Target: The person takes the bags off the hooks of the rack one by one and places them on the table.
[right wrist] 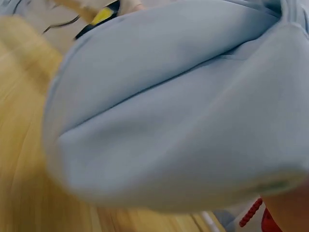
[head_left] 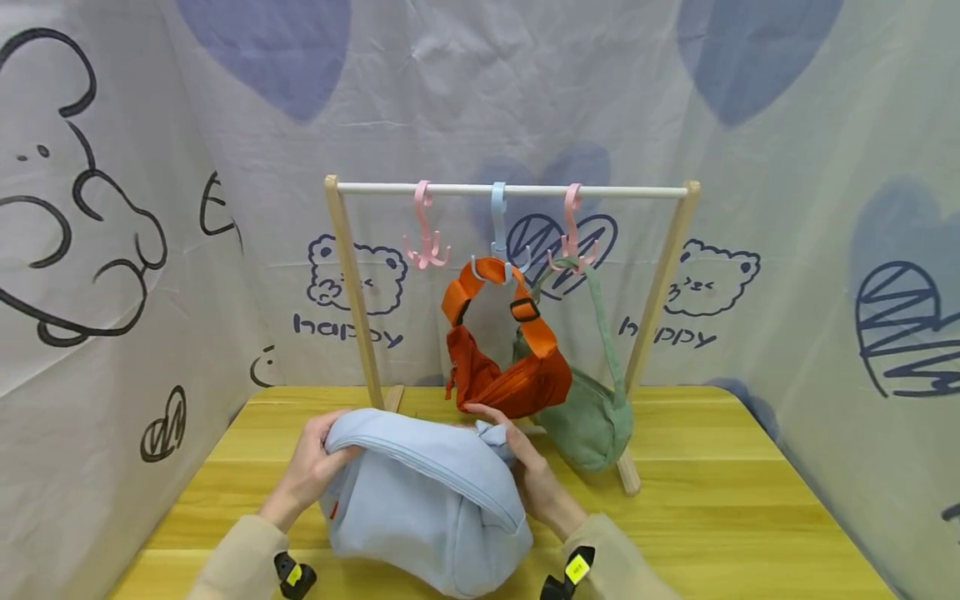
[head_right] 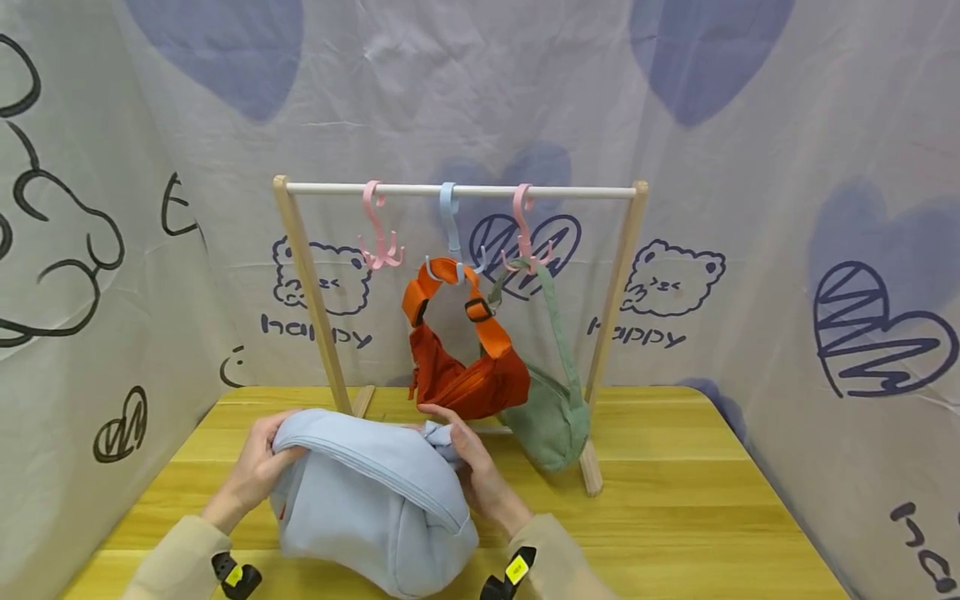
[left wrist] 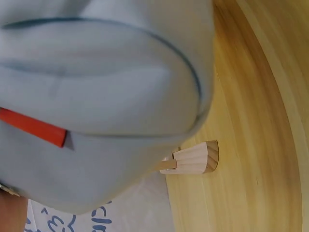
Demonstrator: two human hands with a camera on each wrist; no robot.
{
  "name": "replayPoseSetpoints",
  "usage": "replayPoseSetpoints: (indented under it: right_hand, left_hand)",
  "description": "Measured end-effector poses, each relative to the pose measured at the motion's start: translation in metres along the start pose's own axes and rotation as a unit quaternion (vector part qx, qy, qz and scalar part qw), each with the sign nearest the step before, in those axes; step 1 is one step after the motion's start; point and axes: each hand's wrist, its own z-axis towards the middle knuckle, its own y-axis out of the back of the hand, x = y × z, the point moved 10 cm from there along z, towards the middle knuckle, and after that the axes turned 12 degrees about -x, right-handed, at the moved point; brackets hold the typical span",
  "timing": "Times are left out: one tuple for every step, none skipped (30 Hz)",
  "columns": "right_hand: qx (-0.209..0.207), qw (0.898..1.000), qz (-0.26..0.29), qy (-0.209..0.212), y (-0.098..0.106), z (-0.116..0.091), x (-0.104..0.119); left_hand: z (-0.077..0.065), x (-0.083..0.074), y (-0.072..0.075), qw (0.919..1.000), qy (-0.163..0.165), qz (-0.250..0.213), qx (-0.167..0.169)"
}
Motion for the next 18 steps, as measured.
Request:
replayPoseSetpoints:
  right_hand:
    - [0.004,1.000,0.008,-0.009,-0.001,0.000,0.000]
    - [0.009,1.000,0.018,-0.017,-0.001,-0.001,0.000]
    - [0.014,0.999,0.031,-0.024,-0.002,-0.001,0.000]
    - [0.017,0.998,0.043,-0.032,-0.003,-0.002,-0.001]
    - [0.019,0.998,0.051,-0.040,-0.003,-0.003,-0.001]
    - [0.021,0.997,0.059,-0.046,-0.003,-0.003,-0.003]
    - [0.020,0.996,0.064,-0.050,-0.002,-0.004,-0.005]
    - [0.017,0.996,0.065,-0.054,-0.001,-0.005,-0.007]
    - [0.011,0.996,0.067,-0.058,0.000,-0.005,-0.010]
    - [0.005,0.996,0.069,-0.059,0.002,-0.006,-0.012]
    - [-0.001,0.996,0.068,-0.059,0.004,-0.007,-0.014]
    - [-0.010,0.996,0.068,-0.058,0.006,-0.008,-0.017]
    - [-0.020,0.996,0.067,-0.053,0.009,-0.008,-0.019]
    - [-0.033,0.996,0.066,-0.052,0.012,-0.009,-0.021]
    - [-0.047,0.996,0.065,-0.048,0.014,-0.009,-0.023]
    - [-0.060,0.995,0.062,-0.043,0.016,-0.010,-0.024]
    - [-0.073,0.995,0.058,-0.040,0.018,-0.010,-0.026]
    - [-0.087,0.994,0.051,-0.036,0.020,-0.011,-0.027]
  left_hand:
    - [0.000,-0.001,-0.001,1.0000,-0.004,0.003,-0.002]
    - [0.000,-0.002,-0.001,1.0000,-0.006,0.005,-0.004]
    - [0.001,-0.002,-0.002,0.9999,-0.007,0.007,-0.007]
    - [0.000,-0.001,-0.003,0.9999,-0.006,0.010,-0.009]
    - [0.000,-0.001,-0.003,0.9998,-0.003,0.015,-0.012]
    - [0.000,0.001,-0.003,0.9996,0.001,0.023,-0.019]
    - [0.000,0.002,-0.002,0.9991,0.007,0.033,-0.027]
    - [0.000,0.004,-0.001,0.9982,0.017,0.045,-0.036]
    - [0.000,0.007,0.001,0.9967,0.028,0.059,-0.047]
    - [0.000,0.009,0.002,0.9948,0.040,0.075,-0.056]
    - [0.000,0.011,0.004,0.9924,0.054,0.089,-0.065]
    - [0.000,0.014,0.005,0.9897,0.068,0.103,-0.072]
    - [0.000,0.016,0.007,0.9870,0.082,0.115,-0.077]
    - [-0.001,0.018,0.008,0.9842,0.096,0.126,-0.080]
    - [-0.001,0.020,0.008,0.9813,0.108,0.136,-0.082]
    - [-0.002,0.023,0.009,0.9786,0.121,0.144,-0.083]
    - [-0.003,0.025,0.010,0.9756,0.135,0.152,-0.083]
    - [-0.004,0.028,0.010,0.9726,0.148,0.159,-0.083]
